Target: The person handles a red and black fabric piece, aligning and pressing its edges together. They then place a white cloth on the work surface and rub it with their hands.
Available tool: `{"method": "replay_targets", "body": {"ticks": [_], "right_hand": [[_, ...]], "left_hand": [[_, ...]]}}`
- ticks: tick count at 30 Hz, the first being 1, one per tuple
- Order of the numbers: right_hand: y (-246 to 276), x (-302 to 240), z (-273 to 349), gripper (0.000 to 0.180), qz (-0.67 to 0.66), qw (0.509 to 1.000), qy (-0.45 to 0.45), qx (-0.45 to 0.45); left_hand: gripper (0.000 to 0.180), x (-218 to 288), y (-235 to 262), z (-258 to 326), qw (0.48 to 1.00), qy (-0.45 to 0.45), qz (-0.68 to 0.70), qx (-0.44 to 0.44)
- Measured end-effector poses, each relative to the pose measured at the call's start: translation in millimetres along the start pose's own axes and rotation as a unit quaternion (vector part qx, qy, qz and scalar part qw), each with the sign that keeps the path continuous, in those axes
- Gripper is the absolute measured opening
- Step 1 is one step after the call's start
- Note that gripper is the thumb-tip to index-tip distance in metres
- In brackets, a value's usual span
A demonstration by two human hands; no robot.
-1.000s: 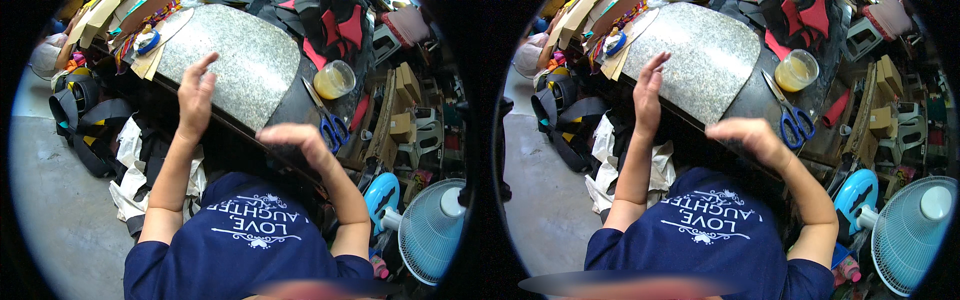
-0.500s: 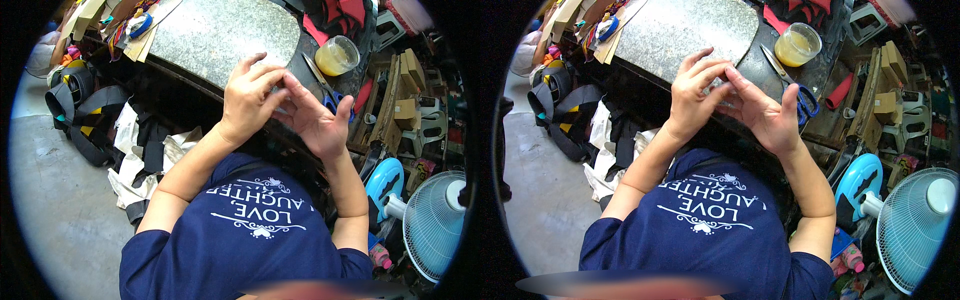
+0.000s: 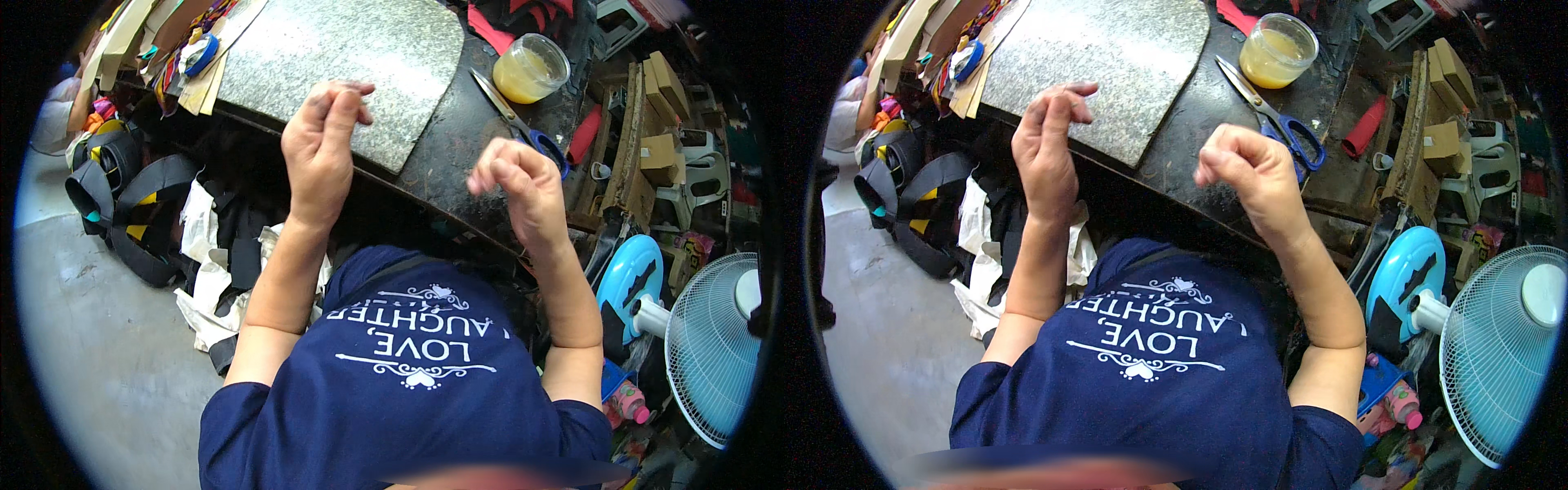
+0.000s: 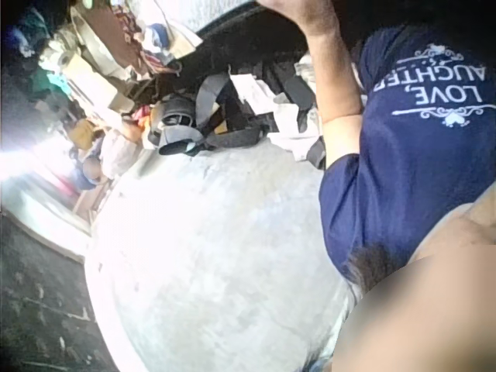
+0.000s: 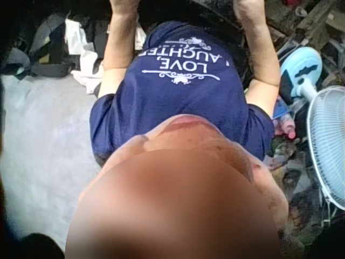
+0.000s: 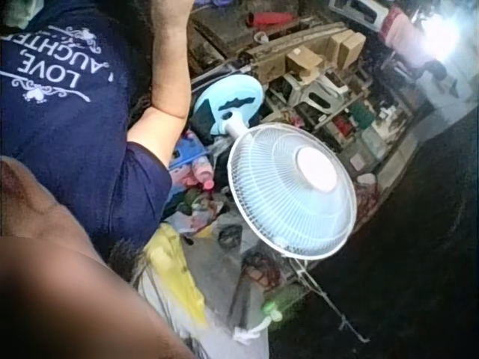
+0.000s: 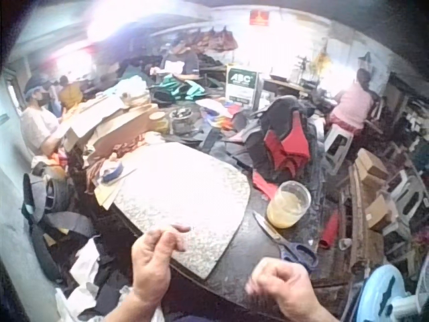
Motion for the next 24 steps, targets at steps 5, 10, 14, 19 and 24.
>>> {"method": "replay_targets", "body": {"ticks": [5,10,14,19,24], "right_hand": [[-23.2,-52.8,9.8,0.049,0.195,0.957,0.182,-0.117],[-54.2,-79.9,12.5,0.029,0.216,0.911,0.321,-0.14],[-64.4,-83.6,12.0,0.024,0.18,0.9,0.389,-0.08],[-62.4,-90.7,23.8,0.037,0.188,0.89,0.406,-0.086],[-48.8,-75.9,21.6,0.043,0.116,0.917,0.358,-0.133]], "left_hand": [[0.031,7.3,2.1,4.6,0.999,0.015,-0.019,-0.049],[0.033,6.0,-2.4,11.1,0.995,0.073,-0.041,-0.052],[0.017,3.0,-5.2,13.8,0.996,0.076,-0.021,-0.048],[0.013,4.3,-8.0,14.8,0.993,0.103,-0.021,-0.061],[0.012,9.5,-12.9,14.3,0.989,0.121,0.012,-0.081]]}}
Point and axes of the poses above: each hand's wrist, its own z-axis away from the middle knuckle, its own y-axis out of the back of the hand, x = y × z, the point moved 2 cm from there along -z, towards the middle knuckle
